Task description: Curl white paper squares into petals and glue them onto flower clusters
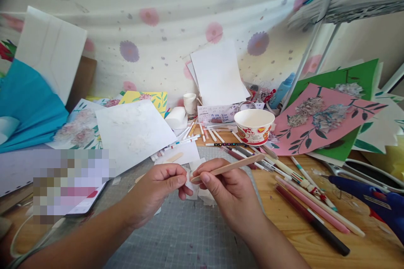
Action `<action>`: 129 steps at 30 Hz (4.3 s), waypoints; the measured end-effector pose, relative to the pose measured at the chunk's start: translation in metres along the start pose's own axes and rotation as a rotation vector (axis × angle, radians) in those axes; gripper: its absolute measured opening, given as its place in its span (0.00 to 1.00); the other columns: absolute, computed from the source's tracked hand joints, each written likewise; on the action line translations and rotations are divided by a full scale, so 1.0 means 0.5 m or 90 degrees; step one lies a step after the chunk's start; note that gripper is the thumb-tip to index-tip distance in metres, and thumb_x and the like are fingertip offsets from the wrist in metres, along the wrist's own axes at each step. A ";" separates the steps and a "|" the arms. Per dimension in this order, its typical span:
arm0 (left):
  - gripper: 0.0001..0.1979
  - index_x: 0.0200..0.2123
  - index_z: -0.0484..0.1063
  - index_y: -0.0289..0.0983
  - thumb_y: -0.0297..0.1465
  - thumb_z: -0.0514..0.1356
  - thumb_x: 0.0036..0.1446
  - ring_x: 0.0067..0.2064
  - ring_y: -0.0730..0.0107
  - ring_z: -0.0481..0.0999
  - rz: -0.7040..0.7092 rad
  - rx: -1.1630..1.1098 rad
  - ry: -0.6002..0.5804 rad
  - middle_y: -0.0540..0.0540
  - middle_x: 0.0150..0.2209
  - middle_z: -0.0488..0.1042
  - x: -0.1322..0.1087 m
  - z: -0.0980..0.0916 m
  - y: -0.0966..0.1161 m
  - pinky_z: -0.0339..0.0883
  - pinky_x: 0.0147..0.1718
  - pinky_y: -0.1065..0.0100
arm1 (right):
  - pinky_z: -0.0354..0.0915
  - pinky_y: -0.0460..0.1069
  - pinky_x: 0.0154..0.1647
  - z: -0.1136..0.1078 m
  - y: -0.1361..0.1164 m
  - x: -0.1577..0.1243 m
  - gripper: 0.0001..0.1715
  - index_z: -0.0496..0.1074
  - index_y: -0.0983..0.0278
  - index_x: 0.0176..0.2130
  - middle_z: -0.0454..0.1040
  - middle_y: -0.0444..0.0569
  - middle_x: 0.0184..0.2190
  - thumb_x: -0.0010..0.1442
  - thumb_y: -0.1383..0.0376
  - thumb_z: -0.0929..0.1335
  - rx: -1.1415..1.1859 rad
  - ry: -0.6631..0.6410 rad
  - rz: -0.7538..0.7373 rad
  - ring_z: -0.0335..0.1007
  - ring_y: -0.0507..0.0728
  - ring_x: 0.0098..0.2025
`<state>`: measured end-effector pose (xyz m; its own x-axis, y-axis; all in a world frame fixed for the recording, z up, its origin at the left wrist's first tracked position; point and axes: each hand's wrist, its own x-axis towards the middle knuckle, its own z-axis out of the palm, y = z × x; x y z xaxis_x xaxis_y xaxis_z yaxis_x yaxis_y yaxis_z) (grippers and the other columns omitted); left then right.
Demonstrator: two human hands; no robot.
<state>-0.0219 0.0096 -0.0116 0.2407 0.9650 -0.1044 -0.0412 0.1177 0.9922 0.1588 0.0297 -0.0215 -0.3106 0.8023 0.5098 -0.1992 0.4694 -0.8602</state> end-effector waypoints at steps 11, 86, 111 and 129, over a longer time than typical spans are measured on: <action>0.13 0.25 0.70 0.34 0.38 0.61 0.54 0.28 0.73 0.71 0.004 0.006 0.009 0.48 0.25 0.77 0.001 0.000 0.000 0.63 0.32 0.71 | 0.72 0.49 0.34 -0.004 0.003 -0.002 0.07 0.76 0.59 0.38 0.76 0.47 0.34 0.64 0.65 0.66 -0.045 -0.025 -0.037 0.74 0.56 0.34; 0.14 0.39 0.77 0.40 0.30 0.51 0.60 0.40 0.63 0.72 0.162 0.812 -0.048 0.46 0.38 0.75 0.037 -0.066 0.004 0.59 0.40 0.66 | 0.66 0.52 0.36 -0.055 0.046 0.026 0.13 0.73 0.63 0.34 0.77 0.50 0.33 0.62 0.59 0.64 -0.381 -0.020 0.089 0.72 0.60 0.36; 0.02 0.31 0.69 0.38 0.29 0.59 0.55 0.35 0.70 0.70 0.106 0.625 -0.212 0.51 0.33 0.71 -0.001 -0.111 0.068 0.61 0.36 0.70 | 0.70 0.52 0.36 -0.048 0.042 0.021 0.15 0.72 0.63 0.34 0.75 0.50 0.32 0.64 0.56 0.64 -0.180 0.013 0.043 0.74 0.58 0.34; 0.06 0.28 0.74 0.36 0.33 0.61 0.53 0.29 0.71 0.67 0.186 0.281 -0.029 0.50 0.26 0.71 -0.001 -0.023 0.015 0.59 0.32 0.71 | 0.71 0.54 0.40 -0.013 0.006 -0.002 0.07 0.75 0.59 0.39 0.78 0.47 0.35 0.64 0.61 0.66 0.201 -0.027 0.025 0.76 0.58 0.38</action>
<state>-0.0337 0.0128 -0.0049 0.3231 0.9302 0.1743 0.2963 -0.2744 0.9148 0.1647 0.0327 -0.0245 -0.3606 0.7985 0.4820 -0.4631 0.2953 -0.8356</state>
